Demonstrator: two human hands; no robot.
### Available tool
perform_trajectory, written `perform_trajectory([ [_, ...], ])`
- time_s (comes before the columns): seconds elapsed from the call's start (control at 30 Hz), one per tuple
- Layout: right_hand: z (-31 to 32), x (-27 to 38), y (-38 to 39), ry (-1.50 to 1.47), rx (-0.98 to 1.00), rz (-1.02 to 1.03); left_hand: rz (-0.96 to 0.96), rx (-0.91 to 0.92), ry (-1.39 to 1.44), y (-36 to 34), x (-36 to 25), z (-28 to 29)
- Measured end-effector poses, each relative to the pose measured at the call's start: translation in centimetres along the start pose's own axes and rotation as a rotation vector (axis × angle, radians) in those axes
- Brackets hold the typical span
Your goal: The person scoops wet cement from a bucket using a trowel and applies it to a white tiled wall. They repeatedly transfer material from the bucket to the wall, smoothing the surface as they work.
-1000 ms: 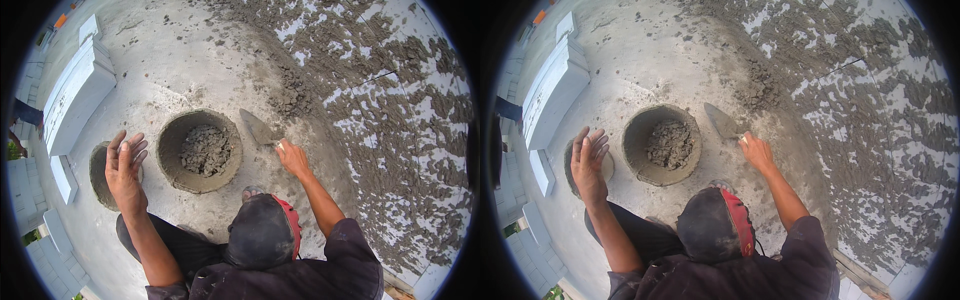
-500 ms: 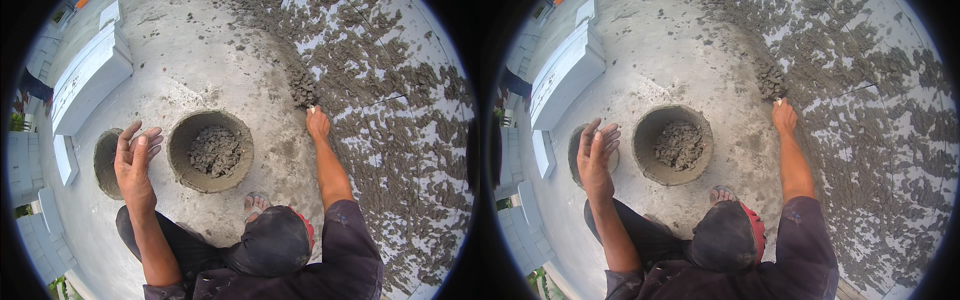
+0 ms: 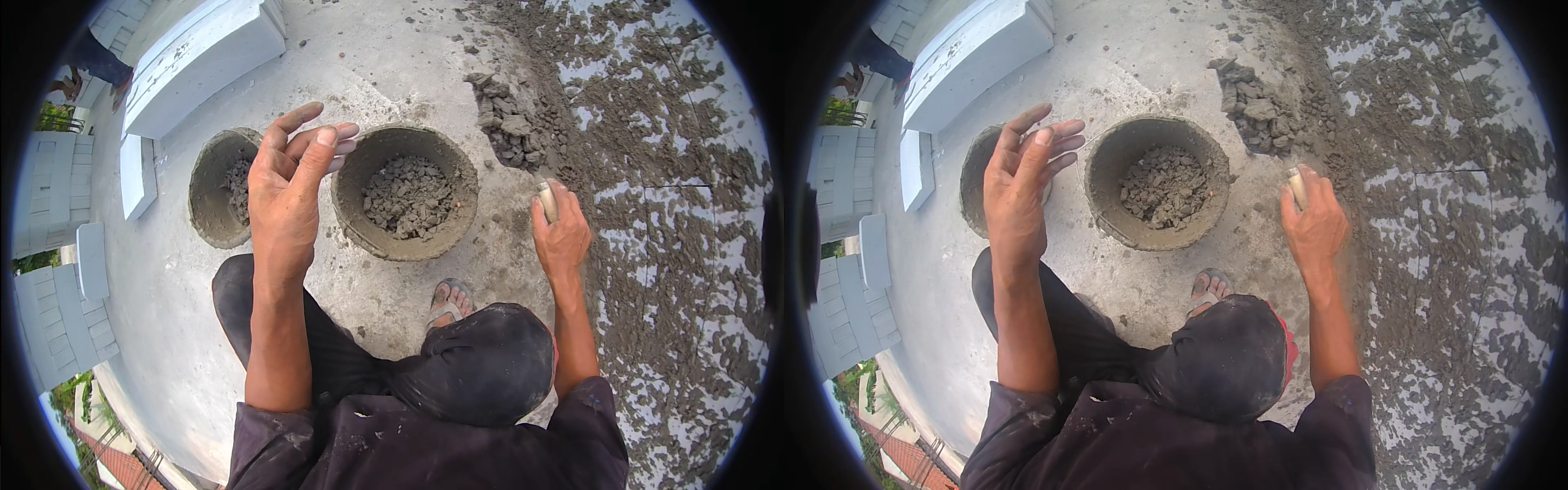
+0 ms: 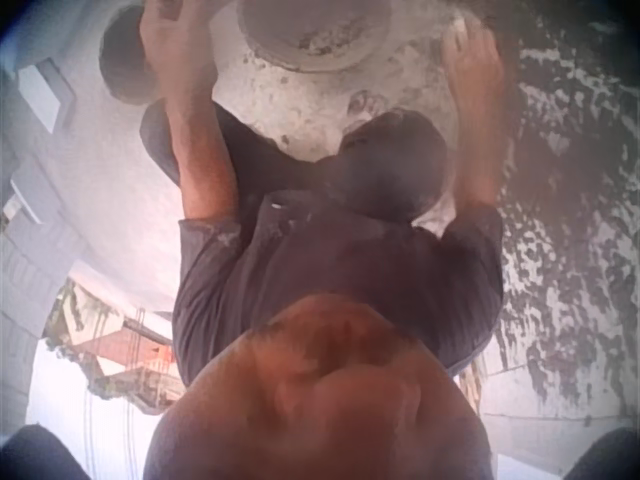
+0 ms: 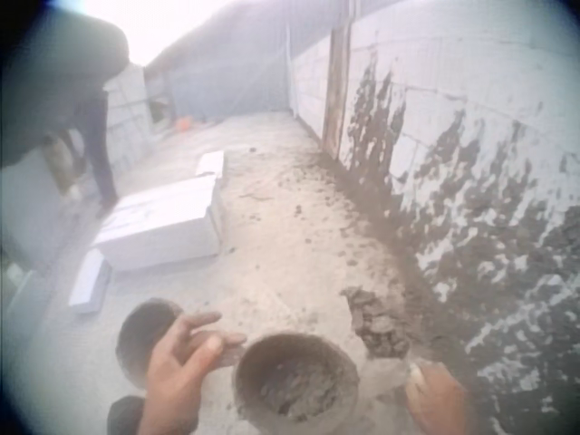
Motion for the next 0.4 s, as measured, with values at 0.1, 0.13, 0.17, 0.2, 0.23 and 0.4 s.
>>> perform_trajectory([
  [0.1,-2.4,2.7,1.7,0.024,0.107,0.119,0.022,-0.043,-0.009,0.1,0.2,0.9],
  [0.13,-2.6,0.8,1.8,0.009,0.065,0.020,0.020,-0.044,-0.006,0.0,0.4,1.1],
  [0.17,-3.4,-1.4,2.1,-0.014,0.023,-0.075,0.032,-0.061,-0.034,0.1,0.4,1.2],
  [0.2,-4.3,-3.5,2.6,-0.049,-0.016,-0.166,0.041,-0.058,-0.025,0.2,0.6,1.3],
  [0.23,-6.1,-5.8,3.4,-0.070,0.088,-0.260,0.046,-0.069,-0.030,0.3,0.5,1.8],
  [0.4,-11.6,-12.7,13.3,0.013,0.451,-0.084,0.057,-0.138,-0.044,0.2,0.9,3.1],
])
Point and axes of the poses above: each hand's wrist, its own y-axis away from the middle knuckle, its own z-axis out of the back of the hand, x = y × z, the point moved 10 cm from there along -y, towards the middle knuckle, and after that the axes turned 2 degrees about -z, right-handed, at the moved point
